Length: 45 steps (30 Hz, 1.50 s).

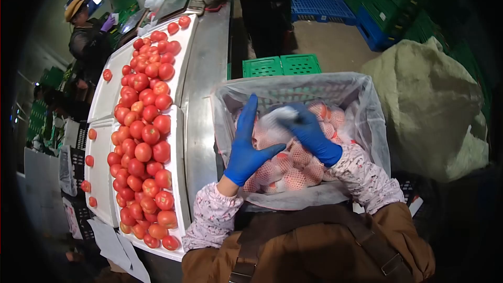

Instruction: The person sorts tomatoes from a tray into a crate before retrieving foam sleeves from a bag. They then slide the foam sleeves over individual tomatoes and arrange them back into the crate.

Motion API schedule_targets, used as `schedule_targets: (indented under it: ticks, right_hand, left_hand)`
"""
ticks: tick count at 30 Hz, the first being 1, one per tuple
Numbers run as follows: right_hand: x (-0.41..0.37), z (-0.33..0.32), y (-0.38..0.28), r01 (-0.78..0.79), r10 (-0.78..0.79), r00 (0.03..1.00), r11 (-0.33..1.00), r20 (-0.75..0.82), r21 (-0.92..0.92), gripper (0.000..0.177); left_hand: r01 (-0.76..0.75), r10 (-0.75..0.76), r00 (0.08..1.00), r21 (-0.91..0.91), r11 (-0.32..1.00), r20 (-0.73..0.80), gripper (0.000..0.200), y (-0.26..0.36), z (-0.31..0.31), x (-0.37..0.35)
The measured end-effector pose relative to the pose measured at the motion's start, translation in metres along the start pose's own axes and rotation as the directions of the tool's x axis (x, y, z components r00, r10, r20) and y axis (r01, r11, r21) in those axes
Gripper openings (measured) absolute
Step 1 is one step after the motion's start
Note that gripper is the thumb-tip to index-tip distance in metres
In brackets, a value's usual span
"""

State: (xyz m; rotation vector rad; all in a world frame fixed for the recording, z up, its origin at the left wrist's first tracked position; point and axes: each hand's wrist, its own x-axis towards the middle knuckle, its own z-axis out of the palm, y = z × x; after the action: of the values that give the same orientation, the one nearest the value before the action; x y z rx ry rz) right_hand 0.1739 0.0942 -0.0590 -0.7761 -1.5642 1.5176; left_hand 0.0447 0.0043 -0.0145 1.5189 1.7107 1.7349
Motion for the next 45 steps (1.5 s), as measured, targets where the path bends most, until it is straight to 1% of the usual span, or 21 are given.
schedule_targets:
  ticks: [2,3,5,7,8,9,10,13,17,18,22,24,25,27,29,30,31,34,41,43,45]
  right_hand:
    - [-0.007,0.009,-0.026,-0.154,0.122,0.949,0.984,0.291,0.089,0.030]
    - [-0.003,0.009,-0.027,-0.220,0.166,0.926,0.967,0.340,0.127,0.031]
    - [0.002,0.005,0.011,0.351,-0.259,0.929,0.842,0.263,-0.410,0.031]
    - [-0.024,0.019,0.055,0.307,0.030,0.781,0.852,0.623,-0.425,0.042]
    - [-0.046,0.029,0.071,0.507,0.077,0.686,0.663,0.723,-0.551,0.057]
    - [-0.061,0.036,0.066,0.481,0.316,0.667,0.508,0.674,-0.714,0.069]
    - [-0.074,0.039,0.088,0.541,0.118,0.775,0.384,0.620,-0.749,0.072]
    - [-0.069,0.039,0.082,0.621,0.179,0.720,0.267,0.671,-0.737,0.073]
    - [-0.059,0.036,0.095,0.477,0.108,0.801,0.481,0.589,-0.736,0.043]
    - [-0.053,0.032,0.095,0.153,0.205,0.861,0.767,0.465,-0.623,0.029]
    - [-0.025,0.012,0.038,0.223,0.231,0.849,0.658,0.475,-0.719,0.032]
    - [-0.020,0.009,0.013,0.054,0.033,0.977,0.918,0.211,-0.394,0.027]
    - [-0.015,0.005,0.013,0.052,0.037,0.976,0.917,0.213,-0.395,0.027]
    - [-0.005,-0.007,0.012,-0.257,0.181,0.890,0.957,0.418,0.132,0.029]
    - [0.020,-0.042,0.023,-0.261,0.222,0.888,0.964,0.402,0.044,0.042]
    - [0.027,-0.060,0.054,-0.037,0.119,0.973,0.926,0.197,-0.377,0.044]
    - [0.033,-0.075,0.090,0.091,-0.083,0.995,0.657,0.048,-0.748,0.046]
    - [0.033,-0.088,0.137,0.197,-0.117,0.980,0.470,0.160,-0.860,0.042]
    - [0.036,-0.086,0.126,0.327,-0.226,0.945,0.641,0.237,-0.694,0.020]
    - [0.027,-0.076,0.108,0.254,-0.169,0.967,0.698,0.192,-0.670,0.012]
    - [0.011,-0.065,0.082,0.192,0.108,0.941,0.610,0.321,-0.768,0.015]
  left_hand:
    - [0.258,-0.208,0.954,-0.236,0.937,0.217,0.042,-0.009,0.000,0.000]
    - [0.134,-0.138,0.974,0.034,0.990,0.180,0.037,-0.022,-0.011,0.002]
    - [0.374,-0.378,0.925,-0.232,0.898,0.029,0.031,-0.039,-0.031,0.003]
    - [0.362,-0.400,0.909,-0.255,0.897,-0.116,0.027,-0.049,-0.041,0.001]
    - [0.363,-0.421,0.897,-0.317,0.876,-0.137,0.026,-0.048,-0.037,-0.001]
    - [0.359,-0.415,0.901,-0.324,0.875,-0.123,0.026,-0.048,-0.033,-0.004]
    - [0.369,-0.433,0.893,-0.351,0.860,-0.123,0.027,-0.047,-0.028,-0.008]
    - [0.376,-0.451,0.884,-0.388,0.842,-0.124,0.027,-0.052,-0.017,-0.019]
    - [0.429,-0.478,0.876,-0.352,0.832,-0.061,0.025,-0.064,-0.020,-0.023]
    - [0.405,-0.449,0.892,-0.338,0.849,-0.059,0.026,-0.064,-0.019,-0.023]
    - [0.403,-0.384,0.915,-0.336,0.851,0.125,0.035,-0.054,-0.014,-0.025]
    - [0.184,-0.090,0.936,-0.253,0.950,0.340,0.052,-0.047,-0.003,-0.024]
    - [0.031,0.024,0.918,-0.132,0.991,0.396,0.059,-0.038,0.008,-0.023]
    - [0.048,-0.021,0.919,-0.059,0.997,0.394,0.058,-0.027,0.014,-0.013]
    - [0.143,-0.138,0.952,0.004,0.990,0.272,0.056,-0.043,0.015,-0.008]
    - [0.192,-0.186,0.970,-0.022,0.981,0.157,0.053,-0.056,0.020,-0.008]
    - [0.184,-0.179,0.972,-0.021,0.983,0.153,0.053,-0.066,0.022,-0.007]
    - [0.251,-0.252,0.961,0.020,0.968,0.110,0.051,-0.085,0.023,-0.004]
    - [0.232,-0.234,0.962,0.032,0.972,0.144,0.050,-0.107,0.021,-0.010]
    - [0.220,-0.227,0.961,0.059,0.974,0.161,0.050,-0.110,0.021,-0.010]
    - [0.215,-0.228,0.959,0.091,0.972,0.170,0.051,-0.108,0.019,-0.008]
